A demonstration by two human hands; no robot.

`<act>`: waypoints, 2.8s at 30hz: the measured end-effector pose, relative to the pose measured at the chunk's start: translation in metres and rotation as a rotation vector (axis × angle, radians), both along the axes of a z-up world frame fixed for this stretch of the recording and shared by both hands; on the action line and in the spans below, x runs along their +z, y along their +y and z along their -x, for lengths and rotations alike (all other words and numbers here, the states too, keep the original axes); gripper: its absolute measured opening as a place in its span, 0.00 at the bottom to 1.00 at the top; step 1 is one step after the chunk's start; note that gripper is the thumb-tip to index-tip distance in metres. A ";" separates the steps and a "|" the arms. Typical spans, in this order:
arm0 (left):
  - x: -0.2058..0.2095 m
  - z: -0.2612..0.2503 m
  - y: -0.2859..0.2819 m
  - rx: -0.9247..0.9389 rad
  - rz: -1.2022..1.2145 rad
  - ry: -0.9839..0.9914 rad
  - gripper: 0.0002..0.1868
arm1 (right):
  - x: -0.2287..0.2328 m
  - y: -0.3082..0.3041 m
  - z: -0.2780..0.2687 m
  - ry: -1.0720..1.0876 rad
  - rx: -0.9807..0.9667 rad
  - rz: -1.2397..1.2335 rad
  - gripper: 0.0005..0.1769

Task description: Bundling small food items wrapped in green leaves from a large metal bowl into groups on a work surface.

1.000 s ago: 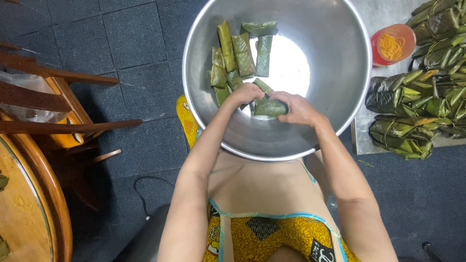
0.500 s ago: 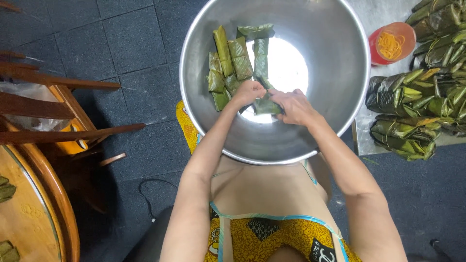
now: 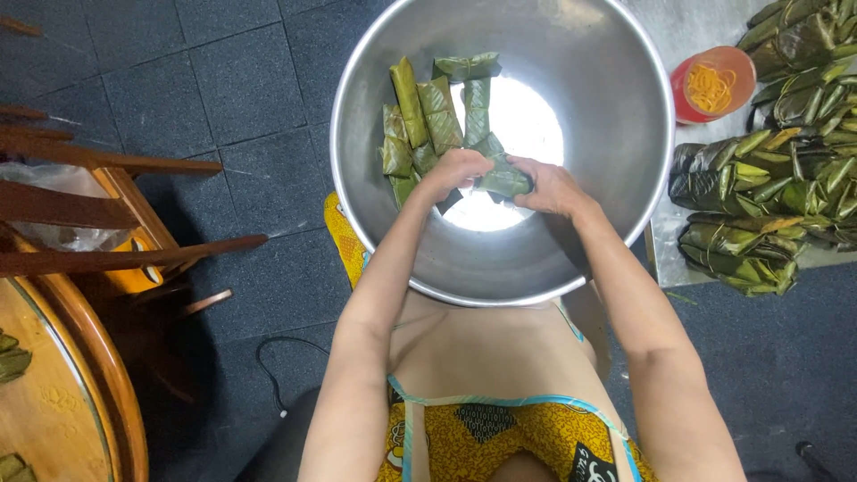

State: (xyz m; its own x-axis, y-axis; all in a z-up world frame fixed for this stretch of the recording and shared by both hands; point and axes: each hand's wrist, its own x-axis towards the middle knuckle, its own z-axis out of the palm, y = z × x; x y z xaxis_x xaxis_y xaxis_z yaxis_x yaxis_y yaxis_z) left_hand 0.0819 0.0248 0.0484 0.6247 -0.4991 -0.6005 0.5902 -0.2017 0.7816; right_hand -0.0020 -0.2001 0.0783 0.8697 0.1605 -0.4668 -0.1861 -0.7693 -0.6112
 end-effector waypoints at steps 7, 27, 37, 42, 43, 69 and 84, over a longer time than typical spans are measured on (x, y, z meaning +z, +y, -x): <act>0.019 -0.004 0.003 -0.376 0.023 -0.571 0.09 | -0.003 0.008 -0.003 0.022 -0.159 -0.130 0.40; 0.039 0.039 -0.013 -0.456 -0.470 -0.490 0.15 | -0.016 0.051 0.013 0.000 -0.189 -0.025 0.35; 0.022 0.050 -0.010 -0.324 -0.546 -0.657 0.40 | -0.026 0.060 0.012 -0.353 0.001 0.438 0.40; 0.002 0.055 -0.014 -0.351 -0.722 -0.727 0.53 | -0.045 0.050 -0.005 -0.330 -0.036 0.286 0.39; -0.002 0.054 -0.015 -0.345 -0.723 -0.727 0.53 | -0.045 0.046 -0.005 -0.333 -0.030 0.286 0.39; 0.080 0.053 -0.025 0.544 0.925 -0.047 0.16 | 0.080 0.051 0.001 -0.759 -0.469 -0.747 0.28; 0.146 0.092 0.068 0.587 -0.035 0.040 0.64 | -0.038 0.106 -0.091 -0.469 -0.469 -0.279 0.15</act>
